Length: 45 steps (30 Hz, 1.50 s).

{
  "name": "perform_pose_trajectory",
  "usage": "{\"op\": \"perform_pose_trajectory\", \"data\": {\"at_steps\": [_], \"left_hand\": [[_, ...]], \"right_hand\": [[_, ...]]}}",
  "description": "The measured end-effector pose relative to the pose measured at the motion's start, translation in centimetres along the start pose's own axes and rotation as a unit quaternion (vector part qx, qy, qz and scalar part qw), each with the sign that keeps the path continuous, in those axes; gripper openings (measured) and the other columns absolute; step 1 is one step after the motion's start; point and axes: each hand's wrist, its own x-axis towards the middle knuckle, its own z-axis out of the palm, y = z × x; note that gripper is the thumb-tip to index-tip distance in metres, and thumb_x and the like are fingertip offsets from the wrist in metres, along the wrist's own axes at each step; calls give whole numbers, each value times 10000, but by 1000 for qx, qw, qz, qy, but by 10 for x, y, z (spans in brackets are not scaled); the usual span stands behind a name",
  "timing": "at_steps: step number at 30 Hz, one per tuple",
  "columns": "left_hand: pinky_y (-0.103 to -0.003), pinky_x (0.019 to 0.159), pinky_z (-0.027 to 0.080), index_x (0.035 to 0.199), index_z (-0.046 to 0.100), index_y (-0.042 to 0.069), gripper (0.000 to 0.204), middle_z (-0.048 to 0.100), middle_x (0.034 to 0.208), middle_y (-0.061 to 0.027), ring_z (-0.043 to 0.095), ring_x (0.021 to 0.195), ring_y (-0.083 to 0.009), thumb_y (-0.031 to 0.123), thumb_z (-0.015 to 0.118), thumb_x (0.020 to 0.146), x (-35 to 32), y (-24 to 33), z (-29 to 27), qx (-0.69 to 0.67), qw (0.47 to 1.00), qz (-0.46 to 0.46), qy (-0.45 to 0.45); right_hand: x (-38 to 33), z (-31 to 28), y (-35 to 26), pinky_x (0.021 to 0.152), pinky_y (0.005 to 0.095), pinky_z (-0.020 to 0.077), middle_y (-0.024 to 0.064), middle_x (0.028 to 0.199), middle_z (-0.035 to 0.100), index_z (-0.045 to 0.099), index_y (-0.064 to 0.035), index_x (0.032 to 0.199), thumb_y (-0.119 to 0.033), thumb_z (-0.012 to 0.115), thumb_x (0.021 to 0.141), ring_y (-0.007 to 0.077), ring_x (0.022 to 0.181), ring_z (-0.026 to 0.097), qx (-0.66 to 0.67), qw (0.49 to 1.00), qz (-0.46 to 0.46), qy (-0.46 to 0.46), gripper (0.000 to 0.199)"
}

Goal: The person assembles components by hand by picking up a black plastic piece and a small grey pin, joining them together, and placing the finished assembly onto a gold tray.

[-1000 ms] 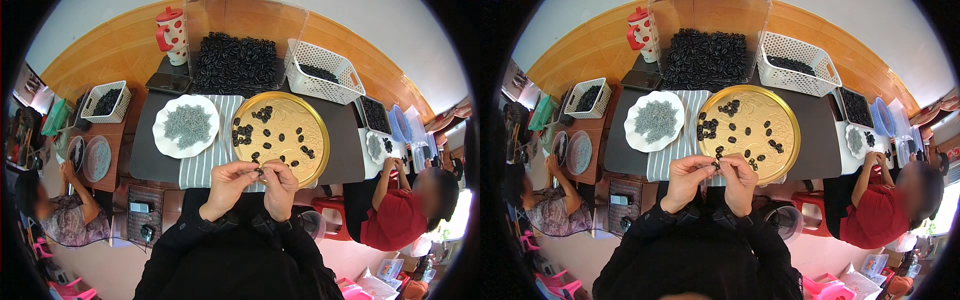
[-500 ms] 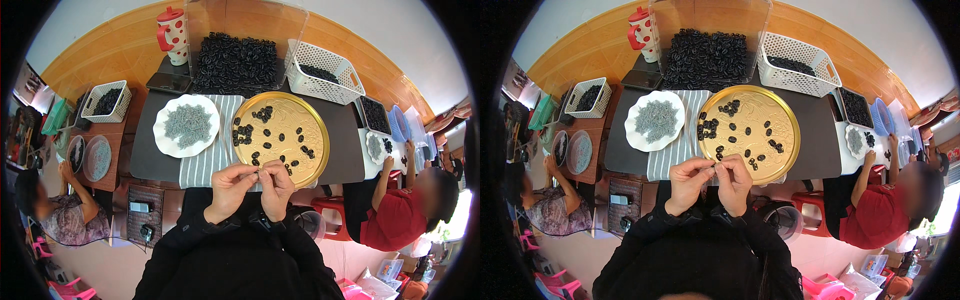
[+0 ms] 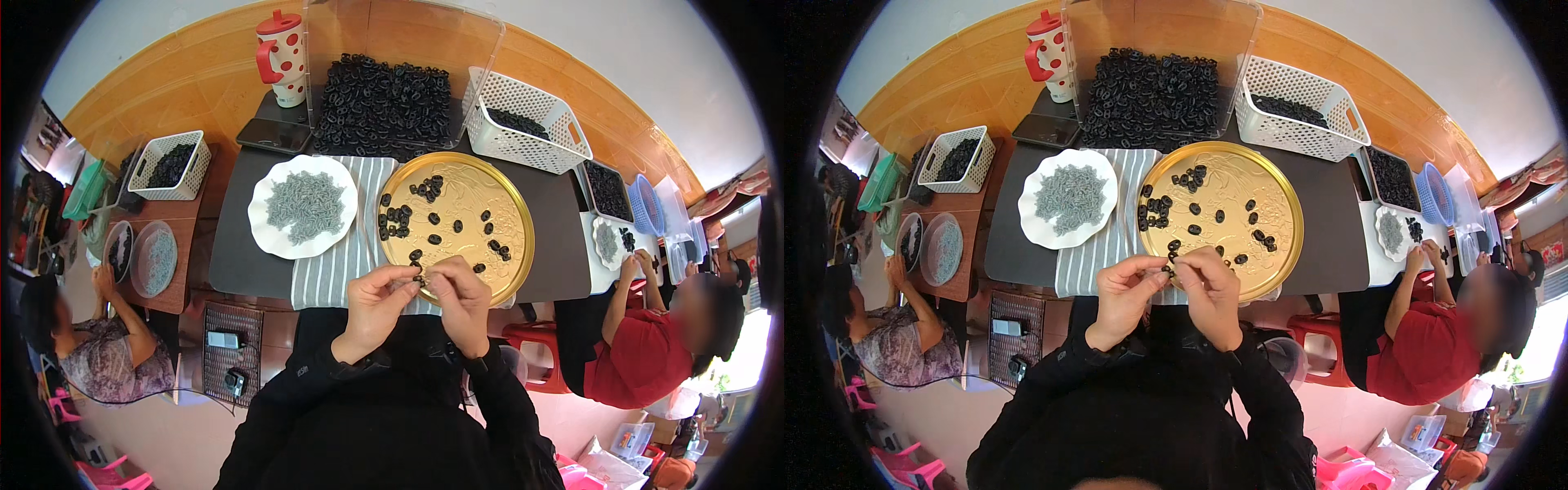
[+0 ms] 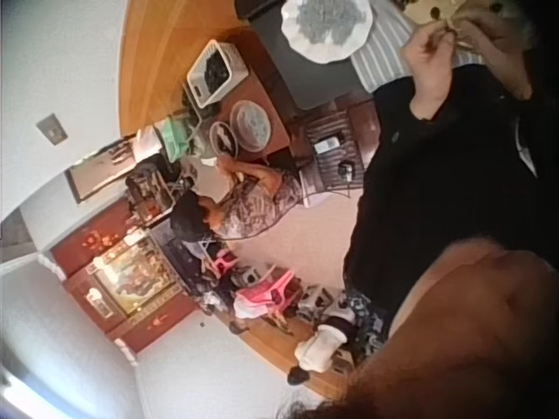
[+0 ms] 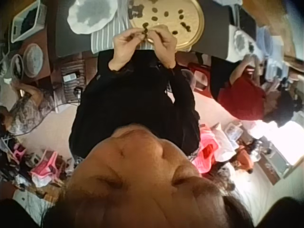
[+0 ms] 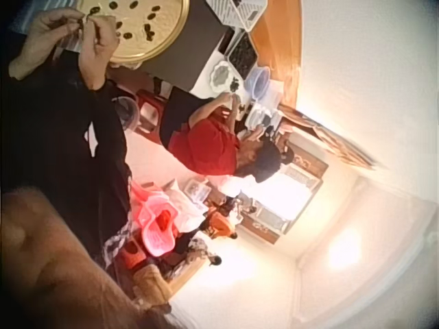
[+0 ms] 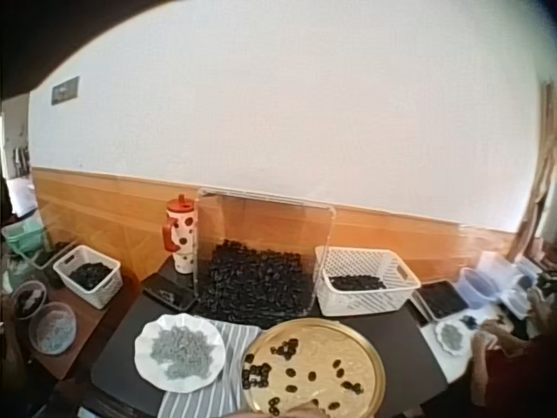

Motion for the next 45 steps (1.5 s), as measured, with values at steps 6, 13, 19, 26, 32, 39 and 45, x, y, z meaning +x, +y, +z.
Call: {"op": "perform_pose_trajectory", "data": {"at_steps": [6,13,19,26,32,39,45], "left_hand": [[-212,768,478,1065,640,-44,239,647,956,-68,595,851,-89,-99,586,839,-1,8,-24,28,999,-1,19],[-211,739,481,1058,647,-43,230,643,923,-62,595,794,-87,-88,582,842,-2,0,-32,14,1000,-9,13],[-214,731,487,1051,651,-36,220,644,915,-61,598,785,-87,-80,582,847,-1,5,-32,9,1000,-20,4],[-214,726,487,1051,647,-40,218,647,925,-61,602,786,-88,-78,582,847,-2,4,-30,17,999,-37,-9],[-219,745,493,1066,636,-50,231,644,926,-65,604,808,-91,-88,578,846,-1,-1,-18,9,999,-42,-15],[-214,704,490,1072,643,-35,250,669,895,-75,616,772,-100,-83,597,831,-2,-9,1,9,1000,-3,15],[-213,768,478,1083,634,-45,258,619,941,-57,586,838,-89,-105,585,837,-3,-11,3,2,1000,0,-8]], "right_hand": [[21,-33,2,604,281,448,116,792,565,614,15,957,1,590,812,207,676,576,-264,958,-34,-110,147],[42,-12,10,614,430,486,166,751,540,630,-53,900,-85,571,765,340,692,596,-426,881,-82,-191,151],[48,-12,15,615,425,492,161,755,545,642,-60,895,-64,572,731,345,698,599,-510,822,-80,-242,179],[41,-37,27,624,432,482,184,778,563,642,-15,898,-45,583,739,354,733,600,-385,898,-51,-205,172],[36,-39,25,615,323,480,157,779,630,613,16,938,-6,584,795,253,655,610,-195,958,108,-180,147],[6,-19,13,621,189,444,24,824,636,612,25,997,-20,582,877,53,664,547,114,973,197,-29,132],[-12,-4,19,628,195,453,24,834,641,622,10,1000,-34,573,899,55,680,555,258,947,182,56,120]]}}
